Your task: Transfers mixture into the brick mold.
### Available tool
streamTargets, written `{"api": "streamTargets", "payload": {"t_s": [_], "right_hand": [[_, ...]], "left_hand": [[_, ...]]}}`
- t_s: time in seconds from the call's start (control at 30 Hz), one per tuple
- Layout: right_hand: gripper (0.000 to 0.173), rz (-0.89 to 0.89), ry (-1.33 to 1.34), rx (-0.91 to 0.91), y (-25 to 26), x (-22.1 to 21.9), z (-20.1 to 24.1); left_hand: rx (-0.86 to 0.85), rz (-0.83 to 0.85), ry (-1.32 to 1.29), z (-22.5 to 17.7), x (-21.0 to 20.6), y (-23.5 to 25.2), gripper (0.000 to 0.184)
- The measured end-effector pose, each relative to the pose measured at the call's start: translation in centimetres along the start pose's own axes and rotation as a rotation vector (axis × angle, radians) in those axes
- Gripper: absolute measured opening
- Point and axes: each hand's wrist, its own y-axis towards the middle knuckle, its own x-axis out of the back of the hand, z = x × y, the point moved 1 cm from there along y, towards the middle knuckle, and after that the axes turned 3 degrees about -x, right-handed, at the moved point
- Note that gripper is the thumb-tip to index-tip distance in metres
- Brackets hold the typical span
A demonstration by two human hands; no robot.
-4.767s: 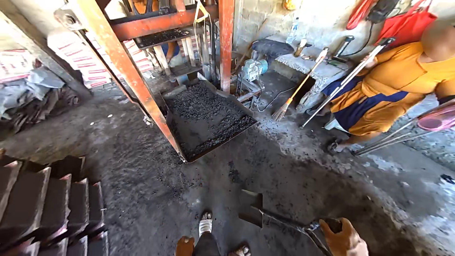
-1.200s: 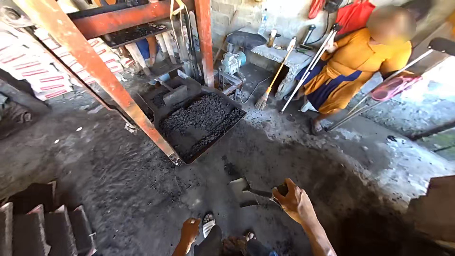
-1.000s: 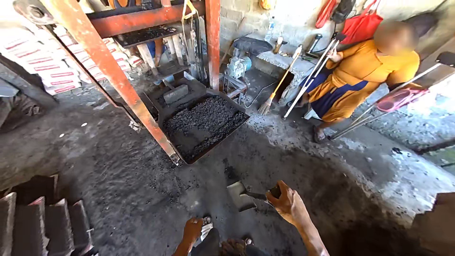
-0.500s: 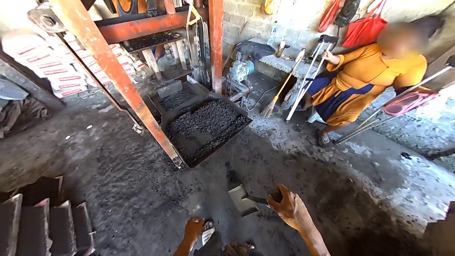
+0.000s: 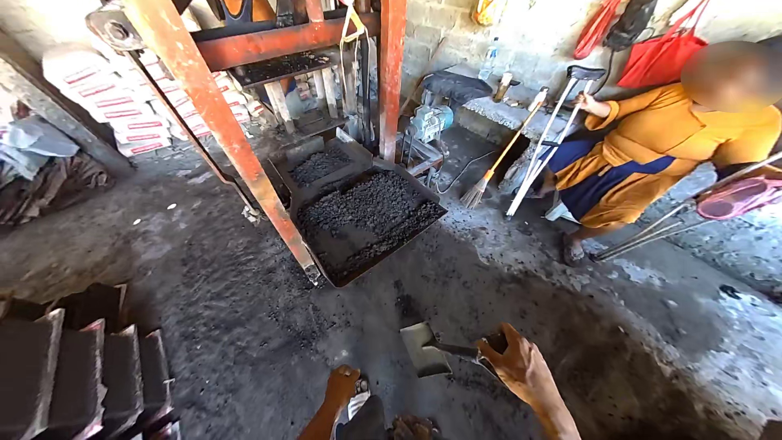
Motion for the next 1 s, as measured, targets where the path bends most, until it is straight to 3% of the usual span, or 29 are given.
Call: {"api": "streamTargets", "payload": {"t_s": [1.0], "right_hand": [[0.05,0.223,-0.061,0.131,1.9,-1.5,6.2]], "left_hand": [[0.039,-0.046,-0.067,0.7,2.6,-0.4,0.042]]}}
